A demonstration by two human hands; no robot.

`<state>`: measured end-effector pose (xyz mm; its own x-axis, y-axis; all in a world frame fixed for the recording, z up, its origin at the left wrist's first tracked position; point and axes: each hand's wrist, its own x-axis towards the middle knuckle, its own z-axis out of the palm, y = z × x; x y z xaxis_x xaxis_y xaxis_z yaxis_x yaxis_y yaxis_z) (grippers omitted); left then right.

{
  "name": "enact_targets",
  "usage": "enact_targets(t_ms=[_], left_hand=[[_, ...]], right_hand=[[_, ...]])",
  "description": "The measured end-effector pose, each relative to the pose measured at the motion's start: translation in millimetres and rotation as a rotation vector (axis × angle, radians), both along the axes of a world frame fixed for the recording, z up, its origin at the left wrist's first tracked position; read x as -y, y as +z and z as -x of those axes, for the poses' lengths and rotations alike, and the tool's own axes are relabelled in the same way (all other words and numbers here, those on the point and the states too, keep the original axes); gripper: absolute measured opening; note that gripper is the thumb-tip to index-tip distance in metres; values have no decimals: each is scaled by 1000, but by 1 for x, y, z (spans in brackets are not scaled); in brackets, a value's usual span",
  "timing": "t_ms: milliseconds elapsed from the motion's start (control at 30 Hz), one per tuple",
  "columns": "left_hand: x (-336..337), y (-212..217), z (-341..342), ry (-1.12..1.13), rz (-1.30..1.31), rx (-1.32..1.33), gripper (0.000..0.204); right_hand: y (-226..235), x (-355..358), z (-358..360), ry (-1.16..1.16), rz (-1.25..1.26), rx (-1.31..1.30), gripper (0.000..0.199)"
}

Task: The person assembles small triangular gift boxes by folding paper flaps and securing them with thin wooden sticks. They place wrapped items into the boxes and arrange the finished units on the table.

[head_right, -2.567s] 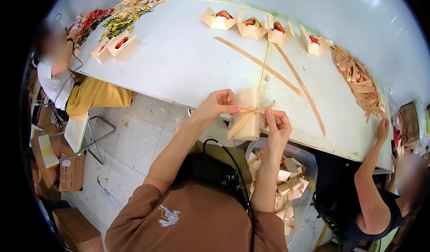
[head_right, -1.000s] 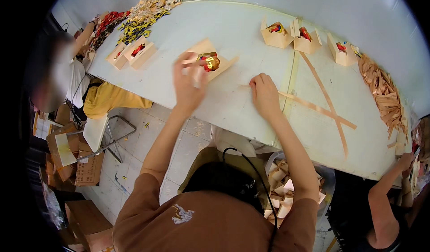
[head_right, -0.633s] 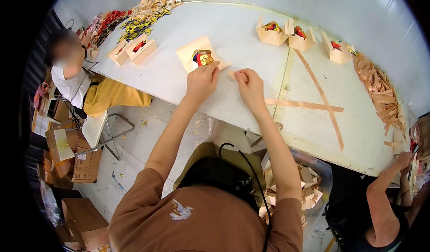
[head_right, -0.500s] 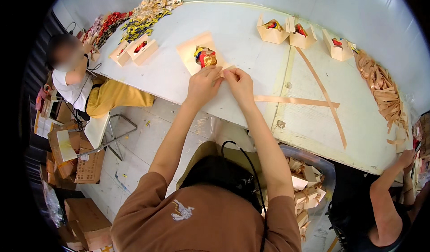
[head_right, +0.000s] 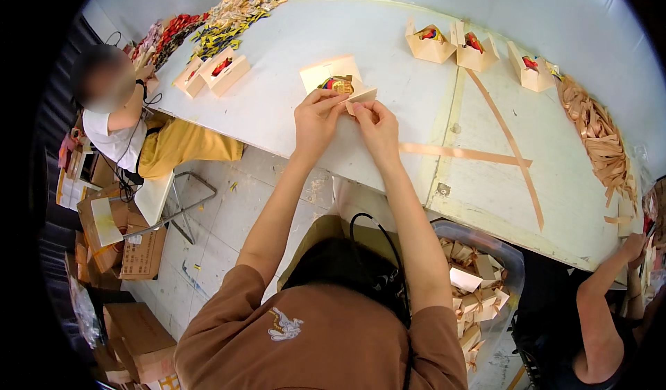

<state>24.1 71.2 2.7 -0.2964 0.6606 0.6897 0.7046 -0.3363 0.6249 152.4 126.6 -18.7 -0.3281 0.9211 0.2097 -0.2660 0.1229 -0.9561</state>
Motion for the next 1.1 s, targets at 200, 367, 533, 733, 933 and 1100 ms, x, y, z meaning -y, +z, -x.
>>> enact_targets(t_ms=[200, 367, 533, 733, 933, 1100], left_hand=[[-2, 6, -9, -40, 130, 218, 19], [-2, 10, -10, -42, 199, 231, 20], [-5, 6, -15, -68, 149, 256, 20], [-7, 1, -17, -50, 119, 219, 19], [-7, 0, -24, -70, 119, 244, 19], [-8, 1, -29, -50, 103, 207, 18]], right_hand=[[-13, -9, 2, -72, -13, -6, 21], [-14, -11, 1, -99, -22, 23, 21], [-12, -9, 1, -141, -36, 67, 21], [-9, -8, -1, -118, -33, 93, 21], [-10, -7, 0, -155, -71, 106, 22], [-15, -9, 2, -180, -96, 44, 21]])
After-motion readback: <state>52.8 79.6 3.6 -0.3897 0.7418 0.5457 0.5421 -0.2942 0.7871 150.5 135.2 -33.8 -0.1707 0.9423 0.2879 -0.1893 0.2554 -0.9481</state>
